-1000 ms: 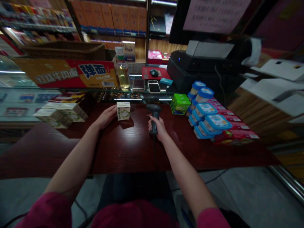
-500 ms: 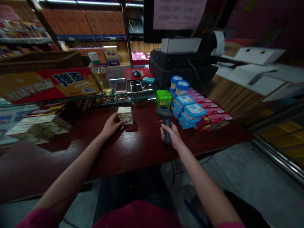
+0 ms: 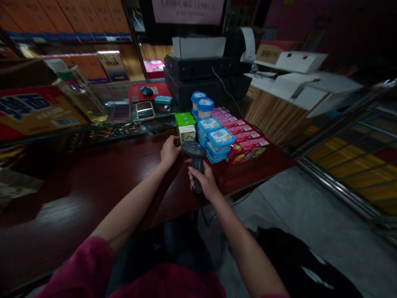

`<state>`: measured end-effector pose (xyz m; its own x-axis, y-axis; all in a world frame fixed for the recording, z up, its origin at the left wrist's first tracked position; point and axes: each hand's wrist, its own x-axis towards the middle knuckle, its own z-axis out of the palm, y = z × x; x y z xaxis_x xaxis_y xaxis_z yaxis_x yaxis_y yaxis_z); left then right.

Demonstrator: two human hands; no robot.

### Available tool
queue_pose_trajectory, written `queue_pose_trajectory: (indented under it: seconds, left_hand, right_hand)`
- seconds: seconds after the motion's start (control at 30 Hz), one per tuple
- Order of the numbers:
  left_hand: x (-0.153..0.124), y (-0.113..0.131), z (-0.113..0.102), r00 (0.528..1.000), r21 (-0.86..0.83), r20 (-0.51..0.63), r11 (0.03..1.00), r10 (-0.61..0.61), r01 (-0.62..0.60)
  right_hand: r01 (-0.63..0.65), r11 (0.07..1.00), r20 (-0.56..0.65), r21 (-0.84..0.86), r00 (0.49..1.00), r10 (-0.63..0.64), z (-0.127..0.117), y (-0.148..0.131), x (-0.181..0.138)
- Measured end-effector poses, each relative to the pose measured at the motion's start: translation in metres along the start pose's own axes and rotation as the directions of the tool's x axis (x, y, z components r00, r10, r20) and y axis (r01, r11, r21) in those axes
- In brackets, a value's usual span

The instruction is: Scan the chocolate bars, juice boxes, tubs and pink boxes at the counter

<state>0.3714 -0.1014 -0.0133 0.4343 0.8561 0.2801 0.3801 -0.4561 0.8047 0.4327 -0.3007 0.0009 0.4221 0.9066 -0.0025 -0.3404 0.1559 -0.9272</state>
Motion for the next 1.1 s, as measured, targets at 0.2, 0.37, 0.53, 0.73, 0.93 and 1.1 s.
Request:
queue_pose_trajectory:
  seconds: [0.2, 0.37, 0.53, 0.73, 0.93, 1.1]
  left_hand:
    - [0.004, 0.012, 0.008, 0.999, 0.188, -0.043, 0.982, 0.022, -0.014]
    - [-0.001, 0.001, -0.006, 0.977, 0.264, 0.092, 0.941, 0.193, -0.211]
    - [-0.042, -0.048, -0.102, 0.895, 0.396, 0.306, 0.812, 0.325, -0.430]
    - [-0.117, -0.119, -0.276, 0.939, 0.594, 0.011, 0.754, 0.343, -0.282]
    - [-0.179, -0.176, -0.394, 0.537, 0.467, -0.801, 0.836, 0.262, 0.288]
    - [-0.176, -0.209, -0.420, 0.402, 0.101, -0.912, 0.904, -0.083, 0.415]
  right_hand:
    - [-0.008, 1.000, -0.008, -0.025, 1.000, 0.008, 0.002, -0.001, 0.000]
    - [-0.024, 0.998, -0.009, -0.065, 1.000, 0.023, 0.004, -0.007, -0.002]
    - [-0.119, 0.988, 0.054, -0.093, 0.991, 0.125, 0.024, -0.005, 0.001]
    - [-0.260, 0.963, 0.312, -0.067, 0.912, 0.267, 0.114, 0.031, 0.041]
    - [-0.304, 0.930, 0.561, -0.208, 0.742, 0.368, 0.217, 0.073, 0.064]
    - [-0.290, 0.924, 0.610, -0.251, 0.693, 0.383, 0.245, 0.089, 0.063]
